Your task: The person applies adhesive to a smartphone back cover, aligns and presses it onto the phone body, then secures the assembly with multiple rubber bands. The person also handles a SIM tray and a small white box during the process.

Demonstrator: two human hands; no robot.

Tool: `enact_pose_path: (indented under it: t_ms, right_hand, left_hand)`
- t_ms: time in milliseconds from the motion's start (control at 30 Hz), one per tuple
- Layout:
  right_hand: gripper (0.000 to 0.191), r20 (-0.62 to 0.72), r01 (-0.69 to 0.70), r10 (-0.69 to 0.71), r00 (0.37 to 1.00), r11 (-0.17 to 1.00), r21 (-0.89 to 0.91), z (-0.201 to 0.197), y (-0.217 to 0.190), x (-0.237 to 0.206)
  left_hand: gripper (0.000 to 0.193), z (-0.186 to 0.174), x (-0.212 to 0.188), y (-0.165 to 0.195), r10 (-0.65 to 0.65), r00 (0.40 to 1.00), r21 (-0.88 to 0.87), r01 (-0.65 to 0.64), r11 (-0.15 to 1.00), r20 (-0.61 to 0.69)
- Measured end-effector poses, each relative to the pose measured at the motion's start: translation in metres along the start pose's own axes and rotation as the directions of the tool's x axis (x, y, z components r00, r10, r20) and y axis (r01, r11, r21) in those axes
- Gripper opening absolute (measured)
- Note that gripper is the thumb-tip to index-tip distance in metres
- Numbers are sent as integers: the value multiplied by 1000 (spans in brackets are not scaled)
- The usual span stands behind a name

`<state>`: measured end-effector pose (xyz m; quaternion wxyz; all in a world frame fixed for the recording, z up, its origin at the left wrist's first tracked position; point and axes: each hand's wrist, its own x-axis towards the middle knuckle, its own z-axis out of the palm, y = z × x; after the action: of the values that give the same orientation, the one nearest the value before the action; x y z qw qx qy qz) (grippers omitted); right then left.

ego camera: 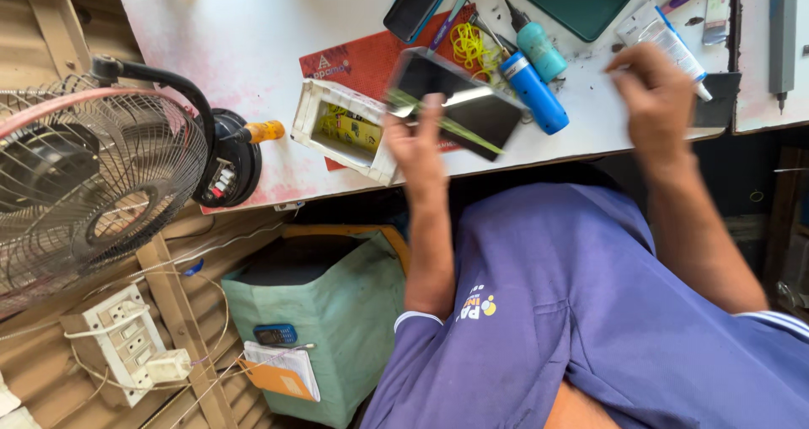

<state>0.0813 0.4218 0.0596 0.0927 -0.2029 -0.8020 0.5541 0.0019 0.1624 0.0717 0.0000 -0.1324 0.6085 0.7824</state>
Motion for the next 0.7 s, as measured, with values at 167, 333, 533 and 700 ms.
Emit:
enact_pose_path:
  t_ms: [167,333,533,700]
  right_hand:
    - [14,129,-5,-14,992,989,147,-21,-12,1]
    - [17,204,419,-402,893,907,-48,13,-45,-35]
    - [26,238,613,-565,790,720,-326,31,-63,-37]
    - [22,328,700,-622,711,585,-409,36,-54,-28]
  left_hand:
    - [30,-22,10,16,42,997,-110,-34,993,69]
    - [31,5,-9,-1,56,998,-254,-44,966,43]
    - [32,20,-19,2,70,995,-88,-64,994,68]
    - [33,28,-30,1,161,974,49,-171,984,158]
